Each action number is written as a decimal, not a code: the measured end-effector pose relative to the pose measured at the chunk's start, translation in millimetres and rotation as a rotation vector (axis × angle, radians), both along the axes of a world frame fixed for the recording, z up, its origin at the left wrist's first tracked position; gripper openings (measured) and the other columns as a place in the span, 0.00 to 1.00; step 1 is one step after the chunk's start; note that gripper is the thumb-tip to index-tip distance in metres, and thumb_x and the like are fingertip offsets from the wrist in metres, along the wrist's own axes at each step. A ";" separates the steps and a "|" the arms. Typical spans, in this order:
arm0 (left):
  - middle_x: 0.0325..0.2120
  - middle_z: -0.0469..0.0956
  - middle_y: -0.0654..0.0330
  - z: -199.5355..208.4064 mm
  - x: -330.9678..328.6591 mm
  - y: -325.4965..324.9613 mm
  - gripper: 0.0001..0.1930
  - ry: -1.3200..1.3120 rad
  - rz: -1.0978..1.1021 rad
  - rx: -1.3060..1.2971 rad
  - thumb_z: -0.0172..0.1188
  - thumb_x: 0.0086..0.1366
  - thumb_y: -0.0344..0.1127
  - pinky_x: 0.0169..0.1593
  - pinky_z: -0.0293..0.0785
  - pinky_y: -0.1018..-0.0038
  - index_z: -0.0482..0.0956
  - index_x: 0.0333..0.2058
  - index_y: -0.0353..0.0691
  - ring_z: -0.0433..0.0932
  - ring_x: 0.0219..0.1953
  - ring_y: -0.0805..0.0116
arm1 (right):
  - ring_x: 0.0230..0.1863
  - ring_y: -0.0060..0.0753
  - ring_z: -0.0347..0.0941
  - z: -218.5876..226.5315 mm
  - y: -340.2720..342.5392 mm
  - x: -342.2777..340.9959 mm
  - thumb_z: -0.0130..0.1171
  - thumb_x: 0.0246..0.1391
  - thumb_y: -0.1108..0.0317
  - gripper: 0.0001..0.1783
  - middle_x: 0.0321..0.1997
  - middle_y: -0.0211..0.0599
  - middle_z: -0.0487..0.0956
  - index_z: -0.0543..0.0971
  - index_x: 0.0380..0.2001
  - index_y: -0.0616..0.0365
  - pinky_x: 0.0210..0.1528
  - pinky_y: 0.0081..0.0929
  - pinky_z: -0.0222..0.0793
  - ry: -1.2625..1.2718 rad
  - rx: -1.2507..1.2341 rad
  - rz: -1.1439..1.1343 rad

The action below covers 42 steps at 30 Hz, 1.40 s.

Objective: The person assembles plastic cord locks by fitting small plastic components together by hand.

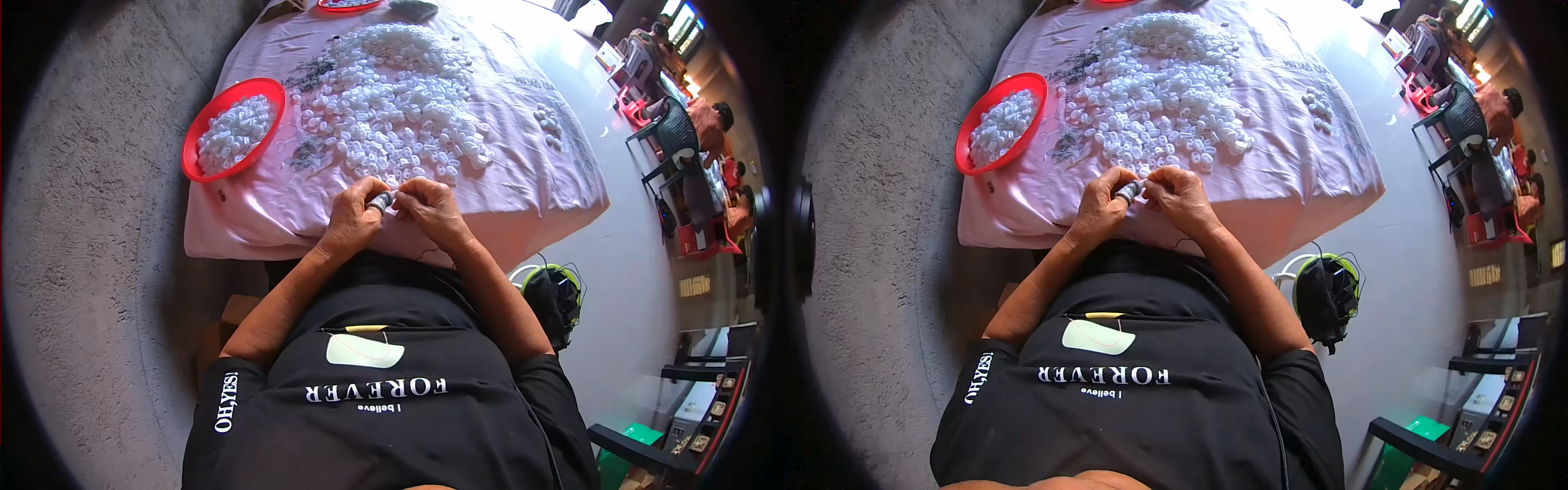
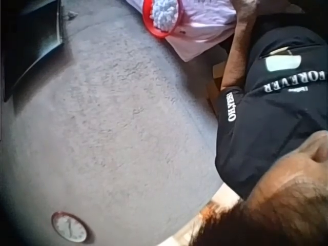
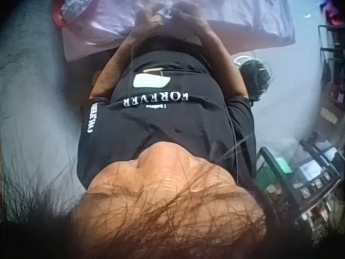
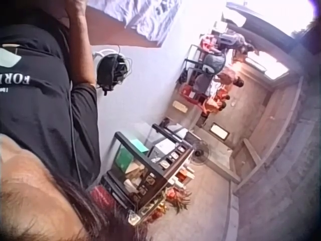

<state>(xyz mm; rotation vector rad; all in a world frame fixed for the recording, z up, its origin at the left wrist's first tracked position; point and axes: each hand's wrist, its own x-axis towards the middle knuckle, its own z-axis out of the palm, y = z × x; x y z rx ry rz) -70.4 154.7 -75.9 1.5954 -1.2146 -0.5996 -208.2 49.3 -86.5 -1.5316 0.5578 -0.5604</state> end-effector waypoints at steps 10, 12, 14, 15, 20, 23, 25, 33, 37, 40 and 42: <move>0.29 0.79 0.56 9.3 13.2 4.0 0.08 -0.120 0.081 -0.060 0.55 0.59 0.21 0.40 0.74 0.75 0.77 0.38 0.34 0.79 0.35 0.70 | 0.28 0.18 0.74 7.6 2.8 10.2 0.54 0.61 0.71 0.06 0.27 0.32 0.79 0.76 0.34 0.63 0.30 0.17 0.71 -0.094 0.033 -0.044; 0.30 0.79 0.58 10.8 41.9 9.8 0.10 -0.199 0.137 -0.078 0.53 0.58 0.18 0.42 0.74 0.76 0.77 0.38 0.34 0.78 0.36 0.73 | 0.27 0.18 0.74 14.9 4.3 15.2 0.52 0.62 0.72 0.05 0.27 0.32 0.79 0.74 0.34 0.62 0.29 0.18 0.71 -0.129 0.000 -0.053; 0.30 0.80 0.59 0.8 77.7 17.1 0.13 -0.244 0.258 -0.098 0.49 0.56 0.16 0.42 0.74 0.77 0.78 0.38 0.34 0.77 0.36 0.74 | 0.26 0.19 0.74 15.5 4.6 20.4 0.51 0.62 0.73 0.04 0.27 0.33 0.78 0.72 0.33 0.62 0.28 0.18 0.71 -0.139 -0.022 -0.032; 0.31 0.80 0.58 -6.9 101.0 24.5 0.14 -0.299 0.294 -0.080 0.50 0.56 0.17 0.43 0.74 0.77 0.78 0.39 0.34 0.78 0.36 0.72 | 0.26 0.19 0.74 13.3 4.6 23.5 0.50 0.62 0.73 0.04 0.27 0.33 0.78 0.72 0.33 0.62 0.28 0.18 0.71 -0.163 -0.083 -0.017; 0.34 0.81 0.54 -13.6 143.0 50.6 0.16 -0.425 0.383 0.030 0.49 0.53 0.17 0.46 0.75 0.73 0.79 0.38 0.34 0.80 0.38 0.66 | 0.24 0.23 0.77 -5.3 1.9 28.1 0.50 0.60 0.75 0.03 0.24 0.36 0.78 0.72 0.31 0.63 0.25 0.21 0.72 -0.130 -0.243 0.008; 0.34 0.80 0.54 -9.2 137.2 50.5 0.17 -0.513 0.343 0.017 0.48 0.51 0.16 0.46 0.76 0.72 0.80 0.38 0.35 0.81 0.38 0.63 | 0.23 0.23 0.77 -5.8 1.8 26.7 0.50 0.58 0.76 0.03 0.22 0.36 0.78 0.72 0.31 0.63 0.25 0.22 0.72 -0.116 -0.276 -0.020; 0.33 0.79 0.53 -7.9 133.2 46.1 0.16 -0.531 0.297 0.002 0.50 0.50 0.17 0.44 0.76 0.71 0.81 0.36 0.36 0.80 0.37 0.60 | 0.24 0.20 0.75 -6.4 3.0 24.0 0.50 0.60 0.75 0.03 0.25 0.34 0.78 0.72 0.32 0.62 0.25 0.19 0.72 -0.107 -0.288 0.017; 0.32 0.78 0.52 -10.4 140.3 39.0 0.10 -0.647 0.248 0.078 0.56 0.52 0.21 0.42 0.75 0.66 0.80 0.34 0.37 0.79 0.35 0.55 | 0.23 0.21 0.75 -2.9 6.7 24.2 0.51 0.60 0.76 0.03 0.24 0.35 0.78 0.73 0.32 0.63 0.25 0.19 0.72 -0.101 -0.362 0.015; 0.31 0.78 0.52 -13.9 141.4 34.2 0.07 -0.658 0.253 0.141 0.55 0.53 0.23 0.43 0.73 0.63 0.78 0.32 0.37 0.78 0.37 0.53 | 0.24 0.21 0.76 -3.3 4.3 22.9 0.51 0.60 0.76 0.03 0.24 0.35 0.77 0.73 0.33 0.63 0.26 0.19 0.72 -0.102 -0.335 0.025; 0.31 0.77 0.51 -15.8 138.1 34.4 0.08 -0.688 0.268 0.135 0.53 0.53 0.23 0.43 0.72 0.62 0.76 0.32 0.37 0.77 0.37 0.51 | 0.24 0.21 0.76 -5.0 3.7 21.9 0.51 0.60 0.75 0.03 0.25 0.35 0.77 0.73 0.33 0.63 0.26 0.19 0.72 -0.121 -0.335 0.024; 0.30 0.77 0.50 -17.9 140.4 36.7 0.09 -0.699 0.270 0.117 0.51 0.52 0.22 0.44 0.72 0.62 0.75 0.33 0.36 0.77 0.37 0.50 | 0.24 0.21 0.76 -4.6 3.4 22.4 0.51 0.60 0.75 0.03 0.25 0.35 0.78 0.73 0.33 0.63 0.26 0.19 0.72 -0.112 -0.322 0.024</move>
